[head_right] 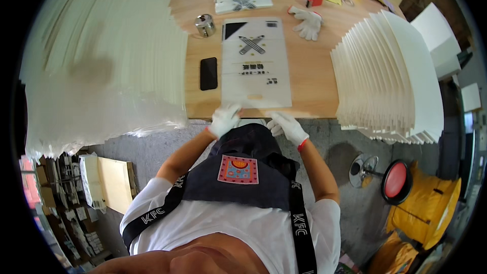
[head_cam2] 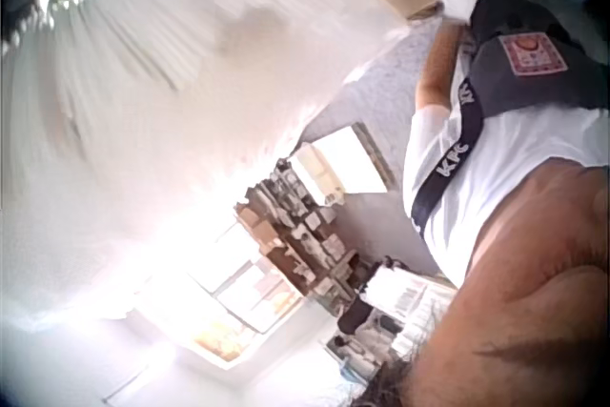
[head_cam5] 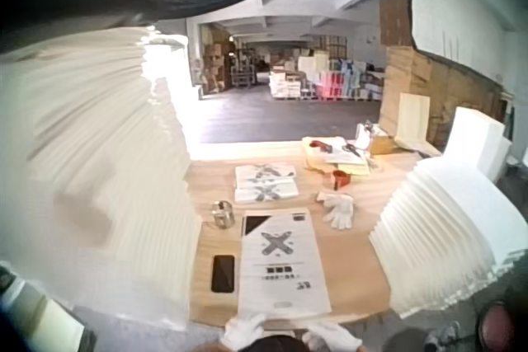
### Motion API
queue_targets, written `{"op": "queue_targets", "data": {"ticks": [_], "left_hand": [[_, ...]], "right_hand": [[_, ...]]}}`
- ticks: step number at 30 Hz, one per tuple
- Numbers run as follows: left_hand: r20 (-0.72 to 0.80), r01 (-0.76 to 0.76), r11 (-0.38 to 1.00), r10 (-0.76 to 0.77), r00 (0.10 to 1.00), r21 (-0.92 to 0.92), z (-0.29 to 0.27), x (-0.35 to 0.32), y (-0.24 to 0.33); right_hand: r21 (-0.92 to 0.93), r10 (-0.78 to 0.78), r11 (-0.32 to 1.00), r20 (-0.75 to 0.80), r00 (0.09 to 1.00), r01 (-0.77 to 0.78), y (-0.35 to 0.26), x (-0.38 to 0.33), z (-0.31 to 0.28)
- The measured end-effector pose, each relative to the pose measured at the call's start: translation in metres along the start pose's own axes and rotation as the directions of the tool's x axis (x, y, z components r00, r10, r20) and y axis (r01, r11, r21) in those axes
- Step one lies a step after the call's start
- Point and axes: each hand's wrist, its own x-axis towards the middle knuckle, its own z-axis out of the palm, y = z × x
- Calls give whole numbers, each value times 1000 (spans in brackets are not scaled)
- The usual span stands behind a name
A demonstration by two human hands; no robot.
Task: The person repeatedly picks up stacks of white paper sheets from the right side of the table, places them into clear plastic packaging sleeves, and stacks the packaged units on the left side. The process is continuous and repetitive, involving handling paper stacks and plastic sleeves.
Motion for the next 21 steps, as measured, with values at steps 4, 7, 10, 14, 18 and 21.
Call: {"op": "queue_targets", "data": {"ticks": [4,7,10,14,18,21], "left_hand": [[151,-15,993,-3,989,117,22,91,9],[391,111,969,-193,900,222,38,125,-10],[512,172,977,-211,833,123,42,141,-32],[460,119,991,-77,885,-61,28,152,-27],[375,93,981,-23,927,-169,13,156,-16],[420,0,984,76,904,-179,3,166,-14]], "right_hand": [[161,90,984,-100,991,-74,32,-25,8],[191,56,981,-121,991,-32,38,-34,12],[173,58,984,-112,992,-38,34,-27,10],[226,50,974,-72,996,-33,21,10,4],[58,-28,998,-182,983,39,-29,72,20],[-28,-229,972,-305,925,232,-21,138,4]]}}
